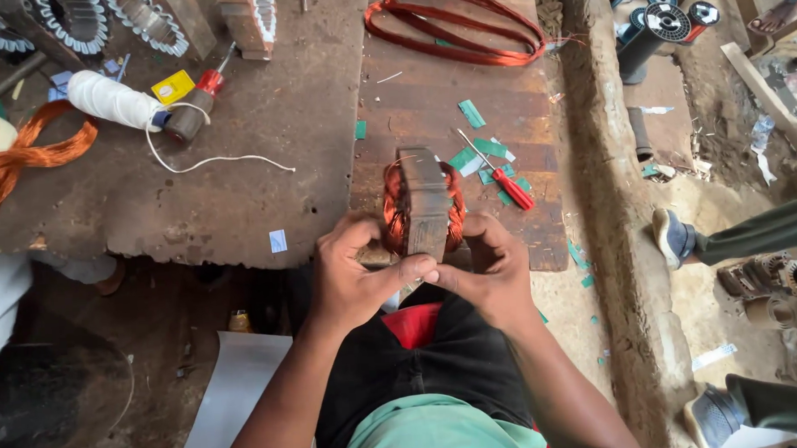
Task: The worker is inserting and organizing copper wire coils into a motor stator frame on a workbench.
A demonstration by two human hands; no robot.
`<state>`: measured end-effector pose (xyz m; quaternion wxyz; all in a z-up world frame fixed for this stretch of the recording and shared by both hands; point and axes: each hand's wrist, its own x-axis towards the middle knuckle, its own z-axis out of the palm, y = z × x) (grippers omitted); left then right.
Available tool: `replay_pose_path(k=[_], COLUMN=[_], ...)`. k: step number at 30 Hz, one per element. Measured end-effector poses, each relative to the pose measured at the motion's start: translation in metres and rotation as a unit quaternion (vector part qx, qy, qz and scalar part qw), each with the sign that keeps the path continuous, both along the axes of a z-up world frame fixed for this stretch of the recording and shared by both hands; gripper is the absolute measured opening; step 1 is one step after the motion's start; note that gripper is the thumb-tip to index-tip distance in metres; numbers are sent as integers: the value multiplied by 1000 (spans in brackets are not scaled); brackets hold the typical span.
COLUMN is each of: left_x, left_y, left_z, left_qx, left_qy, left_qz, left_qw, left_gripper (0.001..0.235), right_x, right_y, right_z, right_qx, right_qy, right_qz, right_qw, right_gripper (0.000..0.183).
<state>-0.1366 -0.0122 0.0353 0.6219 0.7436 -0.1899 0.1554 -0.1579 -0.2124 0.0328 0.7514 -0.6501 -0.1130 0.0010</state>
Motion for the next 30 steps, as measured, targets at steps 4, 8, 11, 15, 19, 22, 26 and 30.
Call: replay_pose_path(k=[4, 8, 11, 15, 19, 22, 26, 30], left_x=[2, 1, 1, -6, -20, -25, -34, -29], left_y=[0, 0, 0, -4, -15, -21, -31, -28], left_z=[-9, 11, 10, 11, 0, -8, -17, -1], left_qx=[-4, -24, -30, 27, 9, -12, -33, -37], left_qy=[41, 39, 47, 9, -43, -38, -25, -4], left_qz=[6, -24, -52, 0, 46, 50, 106, 114], left_qw=[999, 999, 997, 1000, 998, 998, 994, 993], left_gripper=[32, 33, 31, 24, 24, 23, 24, 26], right_x=[6, 15, 15, 7, -14, -17, -21, -12], right_y=[-4, -7, -5, -6, 4, 10, 16, 16], right_z=[-7, -2, 7, -6, -21, -25, -31, -22], right_qx=[31, 10, -17, -6, -73, -141, -165, -189], right_qy=[16, -7, -10, 10, -59, -150, -193, -227], right_qz=[-5, 20, 26, 25, -33, -90, -134, -161], right_qw=[999, 1000, 999, 1000, 995, 975, 958, 942], right_gripper=[36, 36, 36, 35, 37, 39, 37, 35])
